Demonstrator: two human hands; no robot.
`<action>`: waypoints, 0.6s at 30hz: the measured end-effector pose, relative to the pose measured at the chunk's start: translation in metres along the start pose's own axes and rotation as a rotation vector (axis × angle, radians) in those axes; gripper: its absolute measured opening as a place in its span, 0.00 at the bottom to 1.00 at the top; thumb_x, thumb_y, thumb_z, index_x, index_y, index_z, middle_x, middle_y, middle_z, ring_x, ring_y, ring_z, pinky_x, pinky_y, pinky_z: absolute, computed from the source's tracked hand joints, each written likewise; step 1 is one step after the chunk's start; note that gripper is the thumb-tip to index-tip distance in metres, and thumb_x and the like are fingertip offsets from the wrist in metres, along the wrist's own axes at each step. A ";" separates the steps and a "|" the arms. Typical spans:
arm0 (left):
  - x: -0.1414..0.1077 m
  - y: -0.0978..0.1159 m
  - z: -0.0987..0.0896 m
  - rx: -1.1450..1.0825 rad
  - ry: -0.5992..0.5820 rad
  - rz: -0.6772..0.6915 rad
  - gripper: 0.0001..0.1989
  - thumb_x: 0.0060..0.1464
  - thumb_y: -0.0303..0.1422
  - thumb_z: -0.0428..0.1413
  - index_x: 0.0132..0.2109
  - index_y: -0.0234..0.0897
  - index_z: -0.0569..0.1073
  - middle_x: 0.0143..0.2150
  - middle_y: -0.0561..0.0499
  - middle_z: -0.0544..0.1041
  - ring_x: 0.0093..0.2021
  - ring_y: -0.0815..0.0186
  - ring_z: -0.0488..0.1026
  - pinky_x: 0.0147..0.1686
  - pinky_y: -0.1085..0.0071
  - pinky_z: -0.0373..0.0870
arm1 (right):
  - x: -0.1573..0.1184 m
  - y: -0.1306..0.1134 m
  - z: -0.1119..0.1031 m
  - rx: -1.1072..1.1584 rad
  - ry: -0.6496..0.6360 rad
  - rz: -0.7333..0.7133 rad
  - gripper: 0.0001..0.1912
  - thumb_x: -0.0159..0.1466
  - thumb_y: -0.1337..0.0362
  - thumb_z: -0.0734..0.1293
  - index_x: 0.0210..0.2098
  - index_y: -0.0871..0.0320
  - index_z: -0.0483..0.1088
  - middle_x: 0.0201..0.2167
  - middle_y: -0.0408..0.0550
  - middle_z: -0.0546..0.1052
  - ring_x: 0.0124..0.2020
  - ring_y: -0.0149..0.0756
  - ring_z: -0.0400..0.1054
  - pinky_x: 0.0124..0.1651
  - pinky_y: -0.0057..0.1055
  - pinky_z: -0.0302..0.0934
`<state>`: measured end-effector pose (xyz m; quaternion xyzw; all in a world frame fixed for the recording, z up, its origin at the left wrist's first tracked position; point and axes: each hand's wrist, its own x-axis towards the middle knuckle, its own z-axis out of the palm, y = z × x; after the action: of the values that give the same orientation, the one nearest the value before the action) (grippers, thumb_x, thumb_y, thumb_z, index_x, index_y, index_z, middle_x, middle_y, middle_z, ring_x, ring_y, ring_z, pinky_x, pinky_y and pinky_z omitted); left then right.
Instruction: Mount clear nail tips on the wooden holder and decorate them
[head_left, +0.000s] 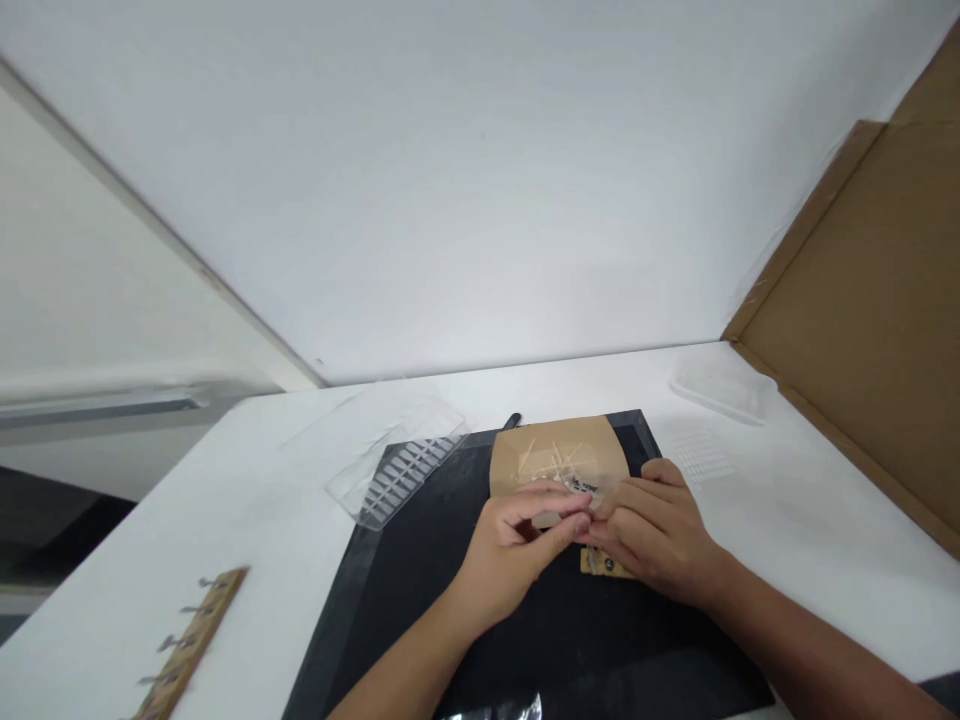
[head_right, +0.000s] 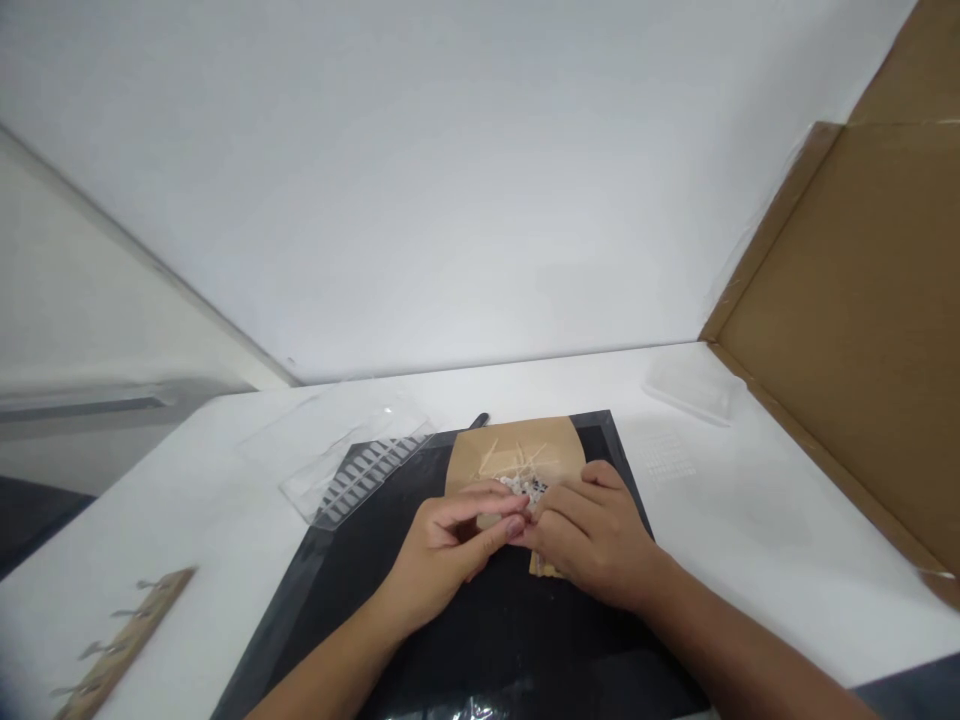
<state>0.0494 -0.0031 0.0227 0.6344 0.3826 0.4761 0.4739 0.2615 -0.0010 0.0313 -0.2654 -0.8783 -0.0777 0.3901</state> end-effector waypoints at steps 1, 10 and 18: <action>0.000 0.000 0.000 -0.014 -0.010 -0.024 0.08 0.57 0.37 0.68 0.44 0.43 0.88 0.39 0.45 0.86 0.39 0.60 0.83 0.32 0.70 0.81 | -0.002 0.002 0.002 0.029 0.004 0.021 0.13 0.70 0.70 0.73 0.34 0.55 0.64 0.32 0.40 0.82 0.29 0.31 0.73 0.39 0.38 0.53; -0.001 -0.002 0.003 0.022 -0.032 -0.167 0.09 0.55 0.38 0.69 0.37 0.37 0.84 0.32 0.48 0.84 0.25 0.70 0.75 0.15 0.80 0.59 | -0.010 0.008 0.009 0.251 -0.032 0.285 0.15 0.68 0.51 0.76 0.43 0.54 0.72 0.29 0.37 0.75 0.29 0.30 0.72 0.41 0.36 0.52; -0.002 -0.007 0.002 0.115 -0.027 -0.117 0.11 0.57 0.40 0.67 0.34 0.36 0.81 0.32 0.48 0.82 0.26 0.70 0.74 0.17 0.78 0.61 | -0.008 0.006 0.008 0.263 -0.044 0.271 0.12 0.71 0.52 0.73 0.42 0.54 0.75 0.28 0.38 0.76 0.29 0.31 0.71 0.40 0.37 0.52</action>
<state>0.0509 -0.0036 0.0152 0.6435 0.4394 0.4163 0.4686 0.2639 0.0033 0.0199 -0.3298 -0.8453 0.0970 0.4090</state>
